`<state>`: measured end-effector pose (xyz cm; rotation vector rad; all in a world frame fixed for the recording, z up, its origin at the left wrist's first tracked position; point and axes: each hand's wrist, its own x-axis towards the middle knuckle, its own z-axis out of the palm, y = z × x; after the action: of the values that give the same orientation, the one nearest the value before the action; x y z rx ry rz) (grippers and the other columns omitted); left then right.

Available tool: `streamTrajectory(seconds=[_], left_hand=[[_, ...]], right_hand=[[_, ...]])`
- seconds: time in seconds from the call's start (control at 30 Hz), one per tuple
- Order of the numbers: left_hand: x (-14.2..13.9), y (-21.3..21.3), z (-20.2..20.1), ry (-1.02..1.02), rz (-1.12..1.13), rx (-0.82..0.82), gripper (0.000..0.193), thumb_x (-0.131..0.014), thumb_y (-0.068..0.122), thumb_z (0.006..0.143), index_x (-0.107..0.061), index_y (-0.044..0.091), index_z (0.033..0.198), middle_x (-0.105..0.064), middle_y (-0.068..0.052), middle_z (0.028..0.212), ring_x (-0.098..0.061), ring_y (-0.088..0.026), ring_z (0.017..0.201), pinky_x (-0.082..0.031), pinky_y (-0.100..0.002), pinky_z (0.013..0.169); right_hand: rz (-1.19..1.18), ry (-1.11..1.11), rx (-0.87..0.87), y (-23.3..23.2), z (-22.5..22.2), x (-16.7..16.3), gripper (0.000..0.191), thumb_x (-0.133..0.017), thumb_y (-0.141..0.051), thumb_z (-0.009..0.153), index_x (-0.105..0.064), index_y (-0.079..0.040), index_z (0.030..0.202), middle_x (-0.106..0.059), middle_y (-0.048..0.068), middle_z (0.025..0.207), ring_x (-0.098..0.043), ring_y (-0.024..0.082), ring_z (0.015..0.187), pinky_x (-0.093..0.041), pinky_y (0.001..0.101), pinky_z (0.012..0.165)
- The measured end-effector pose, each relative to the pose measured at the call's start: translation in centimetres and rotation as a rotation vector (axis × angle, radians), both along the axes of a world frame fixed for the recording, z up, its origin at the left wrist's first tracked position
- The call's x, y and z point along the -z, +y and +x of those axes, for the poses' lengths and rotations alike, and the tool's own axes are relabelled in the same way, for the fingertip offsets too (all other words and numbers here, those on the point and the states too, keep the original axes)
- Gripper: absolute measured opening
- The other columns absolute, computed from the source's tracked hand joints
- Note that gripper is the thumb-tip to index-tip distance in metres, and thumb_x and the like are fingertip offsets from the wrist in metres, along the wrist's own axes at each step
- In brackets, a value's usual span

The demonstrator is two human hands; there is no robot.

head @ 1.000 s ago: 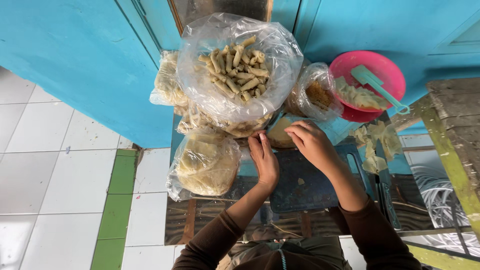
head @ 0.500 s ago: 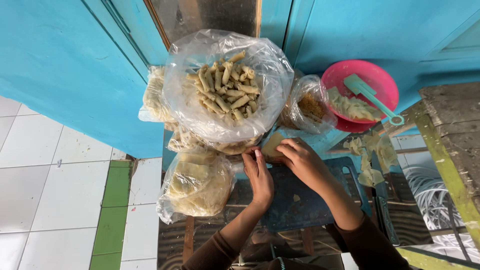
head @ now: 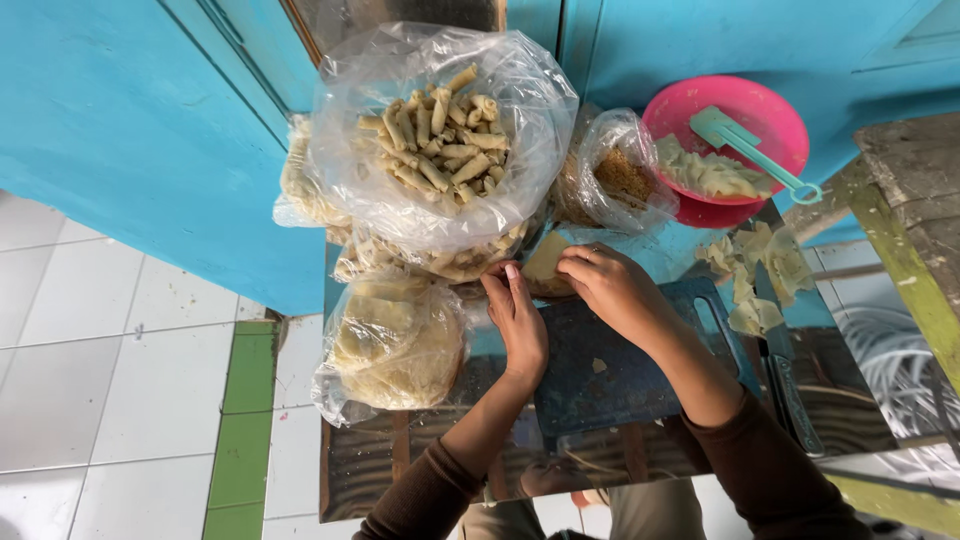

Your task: The person cuts a sheet of dough into smaller pieces with a knife on a cutting board, then folds and presses each piece by hand and places the folded pieces aside, with finished rolled dough pieces accumulating in a large plastic bag on the table.

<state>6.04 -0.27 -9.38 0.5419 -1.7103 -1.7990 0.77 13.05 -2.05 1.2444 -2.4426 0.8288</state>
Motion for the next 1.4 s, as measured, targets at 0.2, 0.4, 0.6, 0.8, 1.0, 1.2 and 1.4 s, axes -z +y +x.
streamTrajectory(seconds=[0.2, 0.4, 0.6, 0.8, 1.0, 1.2, 1.4], left_hand=[[0.2, -0.1, -0.6, 0.022, -0.311, -0.045, 0.045, -0.078, 0.025, 0.089, -0.050, 0.004, 0.117, -0.062, -0.013, 0.110, -0.060, -0.026, 0.101, -0.042, -0.041, 0.092], [0.3, -0.3, -0.2, -0.028, -0.439, -0.037, 0.052, -0.082, 0.019, 0.083, -0.050, 0.003, 0.120, -0.061, -0.015, 0.112, -0.061, -0.033, 0.105, -0.044, -0.044, 0.094], [-1.3, -0.5, 0.9, -0.120, -0.477, 0.009, 0.050, -0.081, 0.020, 0.085, -0.050, 0.003, 0.120, -0.061, -0.016, 0.110, -0.060, -0.036, 0.103, -0.043, -0.046, 0.093], [-4.7, -0.3, 1.7, -0.188, -0.604, 0.035, 0.050, -0.075, 0.027, 0.091, -0.052, 0.004, 0.129, -0.057, -0.018, 0.123, -0.054, -0.039, 0.116, -0.038, -0.050, 0.097], [-8.0, 2.0, 7.6, -0.238, -0.675, 0.267, 0.057, -0.078, 0.034, 0.087, -0.053, 0.007, 0.131, -0.054, -0.018, 0.124, -0.051, -0.040, 0.116, -0.040, -0.051, 0.097], [-10.1, 3.0, 8.7, -0.367, -0.890, 0.494, 0.052, -0.079, 0.038, 0.086, -0.056, 0.015, 0.127, -0.054, -0.017, 0.120, -0.053, -0.039, 0.113, -0.043, -0.052, 0.094], [-12.5, 1.6, 7.4, -0.318, -0.933, 0.533, 0.048, -0.078, 0.038, 0.085, -0.059, 0.016, 0.122, -0.056, -0.011, 0.121, -0.056, -0.035, 0.114, -0.046, -0.048, 0.092]], right_hand=[[-0.102, -0.065, 0.068, -0.3, -1.3, 1.5, 0.010, -0.069, -0.009, 0.096, -0.064, -0.003, 0.102, -0.070, 0.012, 0.093, -0.070, 0.031, 0.087, -0.055, 0.0407, 0.073], [-0.502, -0.738, 0.228, 0.5, -3.7, 3.8, 0.012, -0.065, -0.020, 0.102, -0.063, -0.008, 0.103, -0.065, 0.002, 0.081, -0.063, 0.014, 0.075, -0.049, 0.0323, 0.059], [-1.001, -1.216, 0.247, 0.4, -4.2, 4.0, 0.011, -0.064, -0.018, 0.101, -0.061, -0.008, 0.103, -0.064, 0.001, 0.088, -0.064, 0.013, 0.077, -0.050, 0.0311, 0.065], [-1.493, -1.226, 0.292, 2.0, -1.8, 2.3, 0.010, -0.056, -0.017, 0.096, -0.058, -0.009, 0.103, -0.071, 0.002, 0.101, -0.071, 0.013, 0.099, -0.056, 0.0332, 0.095], [-1.205, -0.795, 0.521, 5.9, 1.5, -0.6, 0.010, -0.067, -0.011, 0.111, -0.061, -0.003, 0.112, -0.058, 0.011, 0.094, -0.055, 0.032, 0.086, -0.052, 0.0437, 0.085], [-0.221, -0.244, 0.345, 4.6, 7.1, -3.7, 0.016, -0.065, -0.002, 0.096, -0.062, -0.005, 0.111, -0.070, 0.014, 0.118, -0.068, 0.036, 0.112, -0.056, 0.0428, 0.085], [-0.103, -0.208, 0.160, 3.9, 8.3, -6.4, 0.025, -0.061, 0.006, 0.094, -0.057, -0.003, 0.117, -0.061, 0.013, 0.141, -0.058, 0.038, 0.132, -0.054, 0.0458, 0.099]])
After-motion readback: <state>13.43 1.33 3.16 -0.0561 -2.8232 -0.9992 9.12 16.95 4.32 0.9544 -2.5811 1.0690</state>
